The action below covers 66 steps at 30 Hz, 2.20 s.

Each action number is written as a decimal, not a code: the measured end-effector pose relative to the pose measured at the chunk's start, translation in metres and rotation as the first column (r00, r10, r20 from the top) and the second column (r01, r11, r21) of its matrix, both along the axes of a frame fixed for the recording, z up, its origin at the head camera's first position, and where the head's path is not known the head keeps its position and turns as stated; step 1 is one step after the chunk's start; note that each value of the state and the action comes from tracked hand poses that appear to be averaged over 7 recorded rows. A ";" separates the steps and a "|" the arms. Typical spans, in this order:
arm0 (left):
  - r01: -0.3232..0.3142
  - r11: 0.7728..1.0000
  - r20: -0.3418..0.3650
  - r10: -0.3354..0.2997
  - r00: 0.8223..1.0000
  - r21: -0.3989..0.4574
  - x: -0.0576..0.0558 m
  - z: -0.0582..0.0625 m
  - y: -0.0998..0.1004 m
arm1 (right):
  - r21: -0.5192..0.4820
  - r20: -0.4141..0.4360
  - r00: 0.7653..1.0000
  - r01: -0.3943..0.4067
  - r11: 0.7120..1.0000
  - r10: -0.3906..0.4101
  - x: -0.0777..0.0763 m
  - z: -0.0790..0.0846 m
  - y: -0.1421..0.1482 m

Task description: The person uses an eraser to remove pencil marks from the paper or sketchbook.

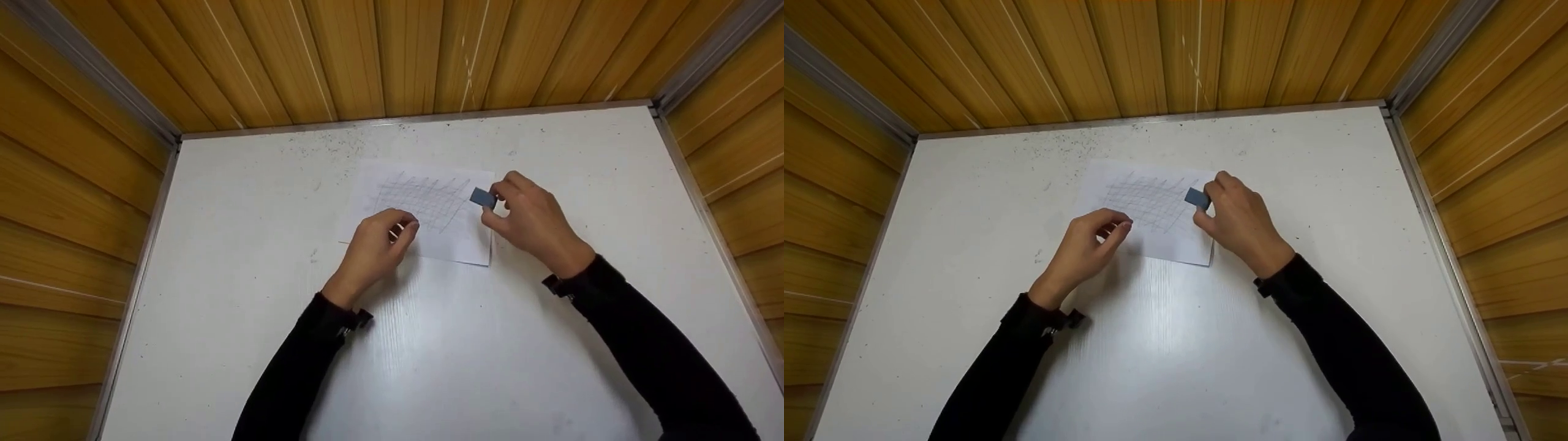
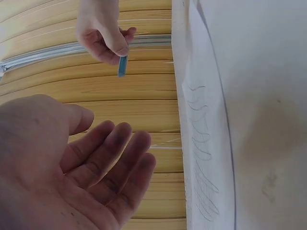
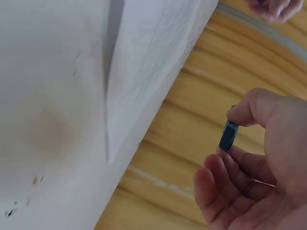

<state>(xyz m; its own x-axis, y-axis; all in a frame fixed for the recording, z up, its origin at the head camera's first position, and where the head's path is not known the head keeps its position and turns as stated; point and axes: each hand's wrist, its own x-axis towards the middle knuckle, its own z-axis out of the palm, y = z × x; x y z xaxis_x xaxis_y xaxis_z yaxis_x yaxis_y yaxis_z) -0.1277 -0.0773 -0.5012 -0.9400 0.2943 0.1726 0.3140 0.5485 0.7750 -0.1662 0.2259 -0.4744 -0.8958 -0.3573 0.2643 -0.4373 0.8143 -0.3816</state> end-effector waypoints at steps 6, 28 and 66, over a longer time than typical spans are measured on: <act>0.075 0.995 0.077 -0.080 0.994 0.068 -0.007 0.007 0.006 | 0.074 -0.095 0.982 -0.158 0.985 0.164 0.013 0.007 -0.027; 0.134 0.986 0.152 -0.148 0.977 0.100 -0.011 -0.006 0.020 | 0.129 -0.209 0.892 -0.381 0.916 0.400 0.023 -0.012 -0.040; 0.175 0.984 0.034 -0.176 0.984 0.035 -0.010 0.002 0.014 | -0.316 0.263 0.887 -0.292 0.903 0.379 0.009 -0.005 -0.041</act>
